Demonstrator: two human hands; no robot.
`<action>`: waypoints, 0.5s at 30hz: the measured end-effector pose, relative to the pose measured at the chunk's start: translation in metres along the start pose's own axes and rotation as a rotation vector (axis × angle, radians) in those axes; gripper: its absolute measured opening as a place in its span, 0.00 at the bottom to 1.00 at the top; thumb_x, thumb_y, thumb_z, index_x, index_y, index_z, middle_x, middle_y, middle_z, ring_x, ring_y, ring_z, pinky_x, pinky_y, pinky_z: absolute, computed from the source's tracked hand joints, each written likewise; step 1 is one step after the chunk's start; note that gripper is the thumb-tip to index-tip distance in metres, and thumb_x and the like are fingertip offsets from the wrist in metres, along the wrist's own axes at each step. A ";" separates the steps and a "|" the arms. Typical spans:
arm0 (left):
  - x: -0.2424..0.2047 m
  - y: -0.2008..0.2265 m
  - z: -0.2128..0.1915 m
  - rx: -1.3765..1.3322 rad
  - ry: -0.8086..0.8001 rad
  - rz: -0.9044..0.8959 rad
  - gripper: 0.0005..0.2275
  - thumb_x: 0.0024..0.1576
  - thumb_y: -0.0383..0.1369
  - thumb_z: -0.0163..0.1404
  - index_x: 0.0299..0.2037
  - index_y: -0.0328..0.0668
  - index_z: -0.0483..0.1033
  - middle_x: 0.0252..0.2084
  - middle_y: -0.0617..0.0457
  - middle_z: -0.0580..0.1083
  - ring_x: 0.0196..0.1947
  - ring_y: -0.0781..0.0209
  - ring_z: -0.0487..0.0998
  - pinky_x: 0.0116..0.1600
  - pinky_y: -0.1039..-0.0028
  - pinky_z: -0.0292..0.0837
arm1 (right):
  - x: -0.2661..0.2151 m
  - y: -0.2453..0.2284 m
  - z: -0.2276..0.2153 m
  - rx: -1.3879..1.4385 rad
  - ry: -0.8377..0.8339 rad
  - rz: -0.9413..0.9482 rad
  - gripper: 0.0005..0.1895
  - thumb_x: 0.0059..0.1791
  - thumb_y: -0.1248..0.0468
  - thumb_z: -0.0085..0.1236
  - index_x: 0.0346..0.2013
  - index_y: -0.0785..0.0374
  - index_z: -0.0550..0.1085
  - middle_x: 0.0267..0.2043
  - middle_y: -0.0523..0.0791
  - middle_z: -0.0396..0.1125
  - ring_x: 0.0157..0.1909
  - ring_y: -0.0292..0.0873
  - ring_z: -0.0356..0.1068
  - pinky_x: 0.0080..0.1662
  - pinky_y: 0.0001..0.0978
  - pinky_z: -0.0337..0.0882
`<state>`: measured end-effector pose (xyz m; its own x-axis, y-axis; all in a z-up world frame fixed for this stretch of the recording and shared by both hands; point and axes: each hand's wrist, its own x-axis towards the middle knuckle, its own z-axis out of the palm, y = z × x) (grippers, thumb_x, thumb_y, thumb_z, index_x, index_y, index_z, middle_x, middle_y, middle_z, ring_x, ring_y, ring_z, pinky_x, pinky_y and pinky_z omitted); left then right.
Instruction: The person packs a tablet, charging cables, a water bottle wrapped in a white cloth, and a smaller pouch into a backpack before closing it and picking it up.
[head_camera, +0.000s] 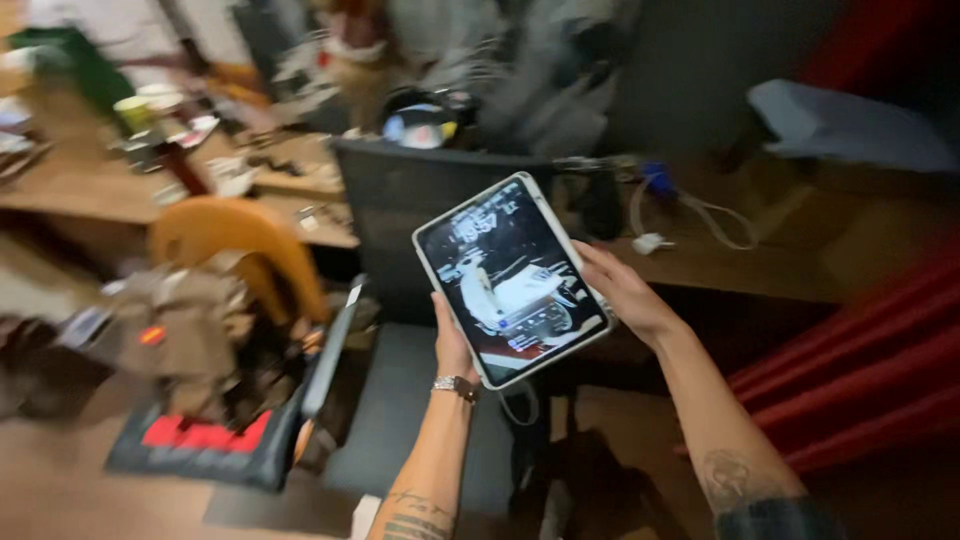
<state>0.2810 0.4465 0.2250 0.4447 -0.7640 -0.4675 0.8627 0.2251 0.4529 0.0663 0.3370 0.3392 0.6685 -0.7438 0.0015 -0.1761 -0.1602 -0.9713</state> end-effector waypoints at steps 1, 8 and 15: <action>-0.015 0.022 -0.018 -0.011 0.014 0.024 0.34 0.55 0.62 0.52 0.64 0.46 0.72 0.61 0.39 0.74 0.56 0.45 0.77 0.59 0.53 0.76 | 0.005 -0.012 0.029 0.003 -0.029 -0.008 0.32 0.58 0.54 0.46 0.76 0.57 0.56 0.80 0.53 0.43 0.80 0.62 0.37 0.74 0.63 0.41; -0.121 0.120 -0.119 -0.069 0.247 0.243 0.34 0.56 0.62 0.51 0.62 0.42 0.73 0.60 0.38 0.74 0.58 0.46 0.76 0.59 0.56 0.76 | 0.016 -0.094 0.209 0.139 -0.076 0.056 0.22 0.48 0.51 0.71 0.42 0.65 0.74 0.32 0.43 0.66 0.39 0.38 0.69 0.48 0.35 0.71; -0.248 0.187 -0.119 -0.333 0.327 0.471 0.37 0.58 0.63 0.42 0.73 0.50 0.60 0.76 0.47 0.56 0.75 0.49 0.56 0.77 0.55 0.52 | 0.018 -0.145 0.400 -0.213 -0.539 0.134 0.33 0.40 0.61 0.68 0.61 0.52 0.73 0.47 0.55 0.75 0.46 0.50 0.76 0.44 0.43 0.76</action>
<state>0.3609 0.7507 0.3354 0.7976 -0.3266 -0.5072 0.5629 0.7053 0.4310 0.3928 0.6070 0.3847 0.8933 -0.3409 -0.2930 -0.3879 -0.2555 -0.8856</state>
